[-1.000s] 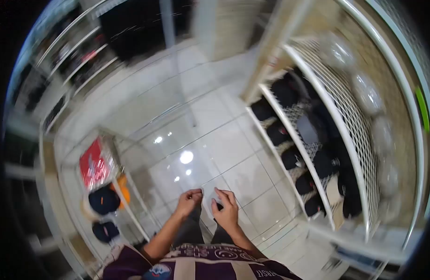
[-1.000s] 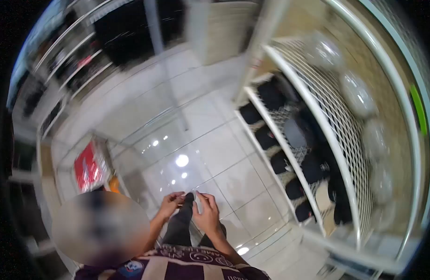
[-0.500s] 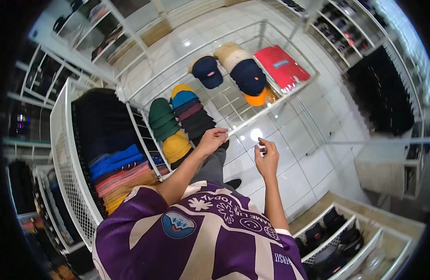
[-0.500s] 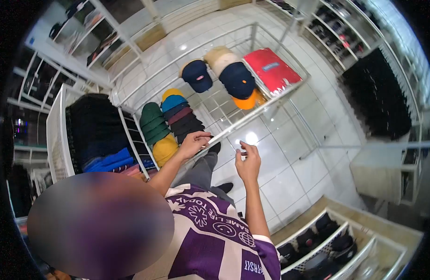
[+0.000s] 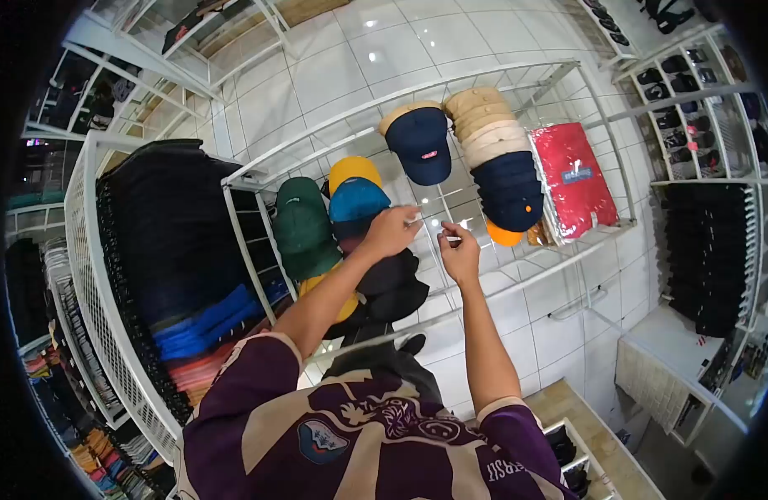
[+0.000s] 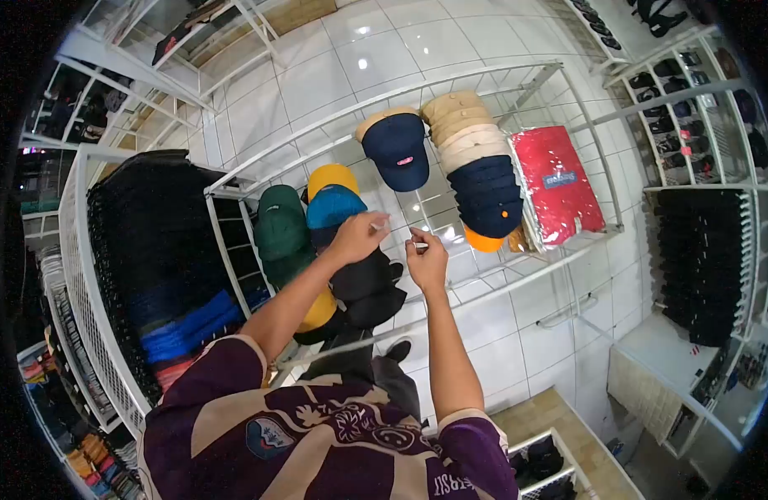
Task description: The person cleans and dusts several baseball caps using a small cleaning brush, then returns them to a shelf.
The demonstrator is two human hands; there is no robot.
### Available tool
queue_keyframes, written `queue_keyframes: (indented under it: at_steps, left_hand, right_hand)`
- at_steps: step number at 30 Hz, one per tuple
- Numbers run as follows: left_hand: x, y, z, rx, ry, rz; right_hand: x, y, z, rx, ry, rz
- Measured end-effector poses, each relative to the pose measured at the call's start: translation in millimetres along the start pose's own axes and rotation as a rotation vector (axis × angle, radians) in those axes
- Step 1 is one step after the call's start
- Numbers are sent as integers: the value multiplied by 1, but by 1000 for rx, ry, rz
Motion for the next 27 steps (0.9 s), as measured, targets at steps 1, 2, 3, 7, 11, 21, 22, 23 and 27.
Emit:
queue_keyframes:
  at_steps: [1, 2, 3, 7, 11, 21, 22, 23, 27]
  left_hand:
    - [-27, -5, 0, -37, -6, -17]
    - [-55, -8, 3, -100, 30, -75]
    - [-84, -14, 3, -159, 67, -135]
    - [-173, -27, 23, -387, 343, -134]
    - [-204, -51, 20, -502, 366, -104]
    - [-110, -17, -46, 266, 65, -32]
    - [-78, -1, -52, 476, 61, 63]
    - [-43, 14, -63, 687, 51, 160]
    - [68, 75, -130, 1351, -322, 326]
  right_hand:
    - [-14, 6, -10, -6, -14, -62]
    - [-27, 7, -14, 1, 7, -68]
    - [-40, 12, -20, 1, 9, -85]
    - [-67, 38, -35, 69, -60, -137]
    - [-54, 48, -41, 73, -87, -233]
    - [4, 99, -21, -292, 51, -531]
    - [17, 111, -15, -454, 136, -661]
    - [24, 108, -4, -457, 144, -649]
    - [74, 88, 37, -1301, 339, -610]
Point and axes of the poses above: each hand's wrist, its own x-axis away from the middle knuckle, its own z-axis out of the back of the hand, y = z × x, the point moved 10 cm from there along -x, towards the middle knuckle
